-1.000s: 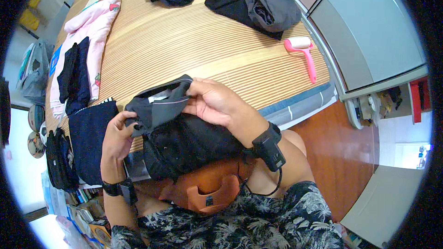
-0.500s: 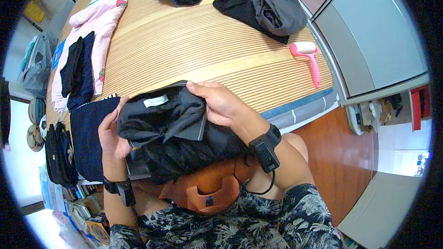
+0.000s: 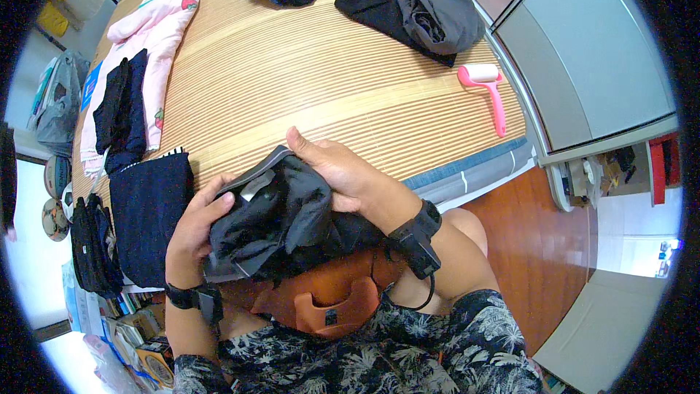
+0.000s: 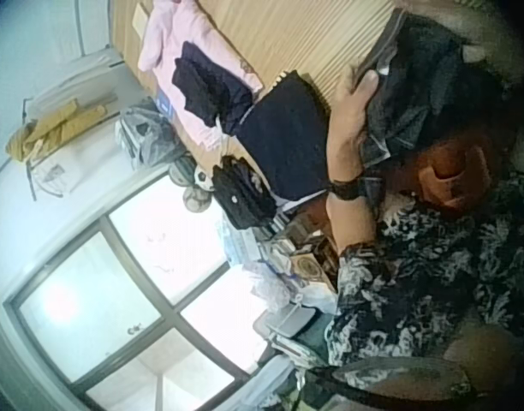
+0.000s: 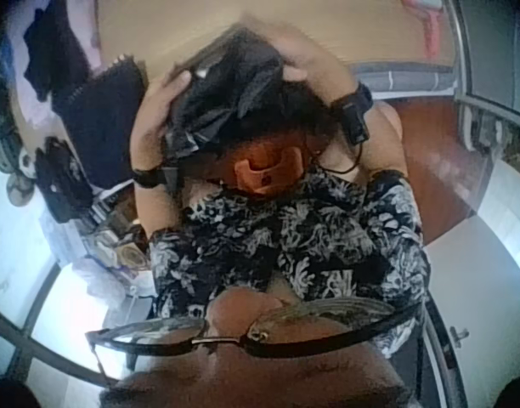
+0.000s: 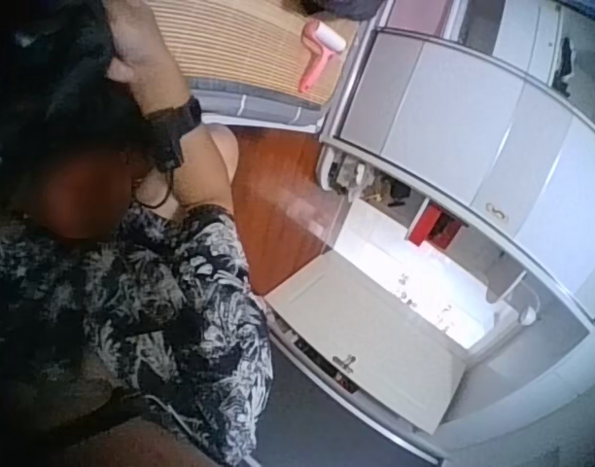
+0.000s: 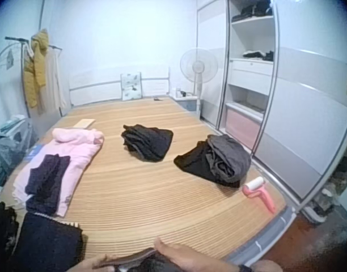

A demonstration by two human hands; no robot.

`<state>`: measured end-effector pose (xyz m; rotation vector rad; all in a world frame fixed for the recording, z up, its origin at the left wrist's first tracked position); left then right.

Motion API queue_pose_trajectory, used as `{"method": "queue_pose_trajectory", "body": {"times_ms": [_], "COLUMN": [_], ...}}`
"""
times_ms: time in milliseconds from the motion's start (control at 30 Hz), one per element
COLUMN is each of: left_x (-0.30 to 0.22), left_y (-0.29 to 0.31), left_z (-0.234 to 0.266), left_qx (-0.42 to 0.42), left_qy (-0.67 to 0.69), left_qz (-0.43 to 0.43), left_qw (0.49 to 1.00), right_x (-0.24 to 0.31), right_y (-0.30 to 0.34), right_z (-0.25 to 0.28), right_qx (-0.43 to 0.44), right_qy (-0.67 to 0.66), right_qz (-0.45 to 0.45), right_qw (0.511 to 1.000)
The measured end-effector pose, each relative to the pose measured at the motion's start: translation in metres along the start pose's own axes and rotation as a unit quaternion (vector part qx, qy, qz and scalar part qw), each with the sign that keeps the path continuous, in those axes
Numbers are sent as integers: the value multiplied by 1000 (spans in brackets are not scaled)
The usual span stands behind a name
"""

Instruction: The recorder sits at a bed-side table folding several different shirts and stacking them neatly.

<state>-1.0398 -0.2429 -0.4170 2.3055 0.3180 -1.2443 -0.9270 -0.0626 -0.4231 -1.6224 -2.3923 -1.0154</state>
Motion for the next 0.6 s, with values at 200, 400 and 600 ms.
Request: {"method": "queue_pose_trajectory", "body": {"times_ms": [200, 400, 600], "left_x": [-3, -4, -24], "left_y": [1, 4, 12], "left_z": [11, 9, -16], "left_qx": [2, 26, 81], "left_qy": [45, 105, -442], "left_qz": [-30, -80, -129], "left_qw": [999, 991, 884], "right_x": [13, 10, 13], "right_y": [12, 11, -2], "right_z": [-7, 1, 23], "right_qx": [173, 93, 48], "right_qy": [81, 70, -8], "right_qz": [65, 17, 62], "right_qw": [979, 993, 997]}}
Point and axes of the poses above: each hand's wrist, its own y-axis away from the middle knuckle, its own z-axis out of the back of the hand, x = y × z, the point moved 4 cm from there along -y, towards the middle knuckle, and after that the axes turned 13 degrees about -z, right-handed, at the moved point
